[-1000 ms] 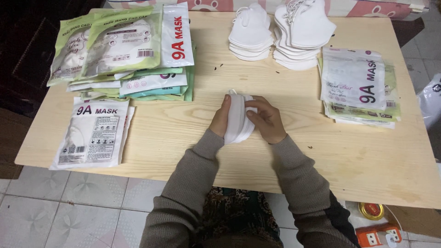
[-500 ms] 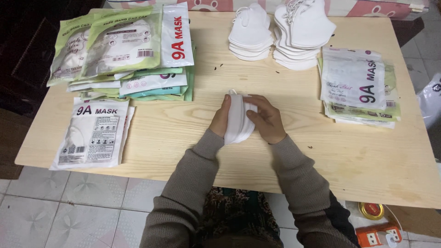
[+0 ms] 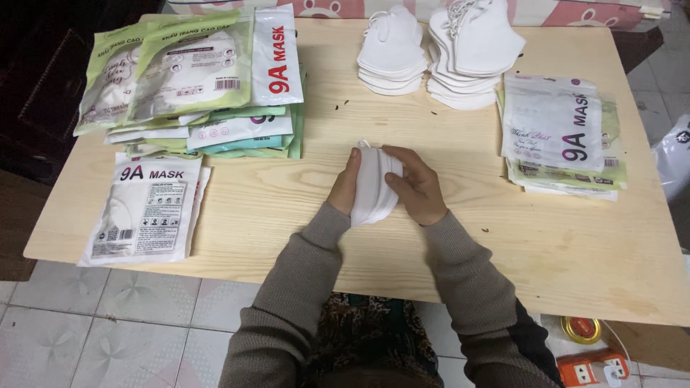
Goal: Packaging individual face masks into plastic bags
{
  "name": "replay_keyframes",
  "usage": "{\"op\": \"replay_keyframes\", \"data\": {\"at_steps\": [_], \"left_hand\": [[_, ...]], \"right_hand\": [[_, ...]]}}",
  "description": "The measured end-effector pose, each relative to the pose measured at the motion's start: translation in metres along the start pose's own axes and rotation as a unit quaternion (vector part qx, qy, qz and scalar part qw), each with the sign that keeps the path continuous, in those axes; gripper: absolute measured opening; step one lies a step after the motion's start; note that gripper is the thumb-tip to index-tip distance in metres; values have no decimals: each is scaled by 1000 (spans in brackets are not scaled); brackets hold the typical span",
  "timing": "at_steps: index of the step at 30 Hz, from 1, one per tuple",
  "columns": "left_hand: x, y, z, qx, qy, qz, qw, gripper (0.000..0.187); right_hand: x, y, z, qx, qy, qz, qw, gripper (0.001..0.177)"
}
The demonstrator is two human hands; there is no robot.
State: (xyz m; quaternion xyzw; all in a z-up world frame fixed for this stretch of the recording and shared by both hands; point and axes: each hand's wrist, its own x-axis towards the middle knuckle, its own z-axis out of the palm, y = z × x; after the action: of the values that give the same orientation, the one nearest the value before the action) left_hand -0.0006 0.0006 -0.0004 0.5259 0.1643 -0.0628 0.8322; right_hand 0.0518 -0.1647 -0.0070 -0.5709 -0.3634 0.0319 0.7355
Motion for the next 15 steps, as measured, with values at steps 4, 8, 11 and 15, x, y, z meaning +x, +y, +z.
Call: {"op": "replay_keyframes", "data": {"at_steps": [4, 8, 11, 15], "left_hand": [[10, -8, -7, 17, -5, -1, 1000, 90], [-2, 4, 4, 16, 6, -5, 1000, 90], [-10, 10, 11, -1, 18, -12, 1000, 89], [-15, 17, 14, 17, 6, -2, 1000, 93]], "right_hand": [[1, 2, 1, -21, -6, -24, 999, 26], [1, 8, 2, -34, -3, -38, 999, 34], [0, 11, 1, -17, -9, -32, 999, 38], [-1, 10, -1, -1, -17, -9, 1000, 42]]}}
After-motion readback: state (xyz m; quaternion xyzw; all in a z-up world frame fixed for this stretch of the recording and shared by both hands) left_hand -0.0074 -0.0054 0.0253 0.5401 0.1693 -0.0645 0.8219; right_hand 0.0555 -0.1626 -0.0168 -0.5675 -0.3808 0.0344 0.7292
